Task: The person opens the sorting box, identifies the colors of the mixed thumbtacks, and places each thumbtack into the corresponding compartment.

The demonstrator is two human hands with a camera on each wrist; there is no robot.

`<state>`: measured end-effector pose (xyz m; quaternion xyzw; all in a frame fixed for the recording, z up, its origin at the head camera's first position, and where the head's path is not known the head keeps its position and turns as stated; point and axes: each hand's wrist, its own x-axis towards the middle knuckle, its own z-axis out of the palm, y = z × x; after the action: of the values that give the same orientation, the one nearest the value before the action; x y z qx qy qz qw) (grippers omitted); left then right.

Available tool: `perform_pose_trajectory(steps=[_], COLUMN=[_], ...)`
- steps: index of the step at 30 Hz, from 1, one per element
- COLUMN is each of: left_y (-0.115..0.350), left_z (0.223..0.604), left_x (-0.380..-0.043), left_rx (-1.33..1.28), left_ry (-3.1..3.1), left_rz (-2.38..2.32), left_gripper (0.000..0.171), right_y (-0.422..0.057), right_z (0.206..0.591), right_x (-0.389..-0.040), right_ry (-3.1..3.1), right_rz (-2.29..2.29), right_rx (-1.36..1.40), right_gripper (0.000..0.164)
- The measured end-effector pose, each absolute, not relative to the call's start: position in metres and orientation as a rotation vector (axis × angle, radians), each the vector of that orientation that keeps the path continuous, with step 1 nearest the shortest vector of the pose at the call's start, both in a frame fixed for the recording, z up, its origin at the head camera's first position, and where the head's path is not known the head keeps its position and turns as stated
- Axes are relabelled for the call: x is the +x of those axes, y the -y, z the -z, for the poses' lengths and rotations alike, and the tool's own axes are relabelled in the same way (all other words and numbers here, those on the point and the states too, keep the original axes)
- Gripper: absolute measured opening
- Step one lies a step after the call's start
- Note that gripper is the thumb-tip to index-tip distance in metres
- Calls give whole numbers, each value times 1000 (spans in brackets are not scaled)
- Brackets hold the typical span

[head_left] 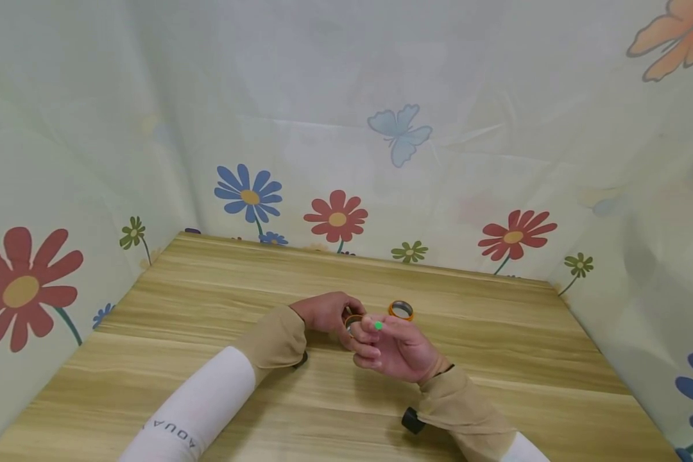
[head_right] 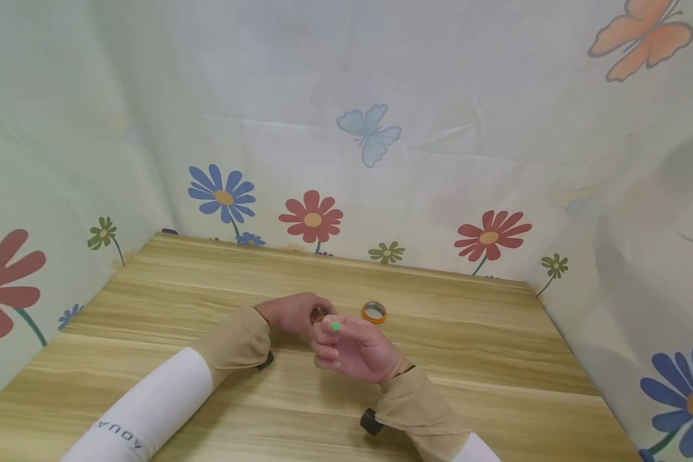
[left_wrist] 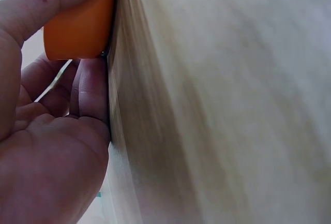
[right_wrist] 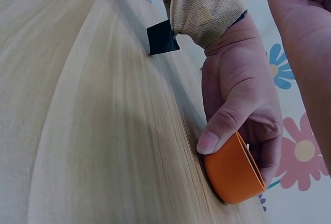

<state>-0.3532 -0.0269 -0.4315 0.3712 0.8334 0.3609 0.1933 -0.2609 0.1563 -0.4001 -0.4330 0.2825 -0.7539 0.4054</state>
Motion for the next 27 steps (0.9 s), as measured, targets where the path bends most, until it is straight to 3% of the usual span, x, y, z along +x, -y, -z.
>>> perform_pose_trajectory(steps=[27], left_y=[27], left_z=[432], left_x=[-354], left_rx=[1053], left_ry=[-2345], left_rz=[-994], left_gripper=[46], right_y=[-155], right_z=[400], right_x=[-262], right_ry=[-704], right_rz=[1909], right_rx=[-1092], right_gripper=[22])
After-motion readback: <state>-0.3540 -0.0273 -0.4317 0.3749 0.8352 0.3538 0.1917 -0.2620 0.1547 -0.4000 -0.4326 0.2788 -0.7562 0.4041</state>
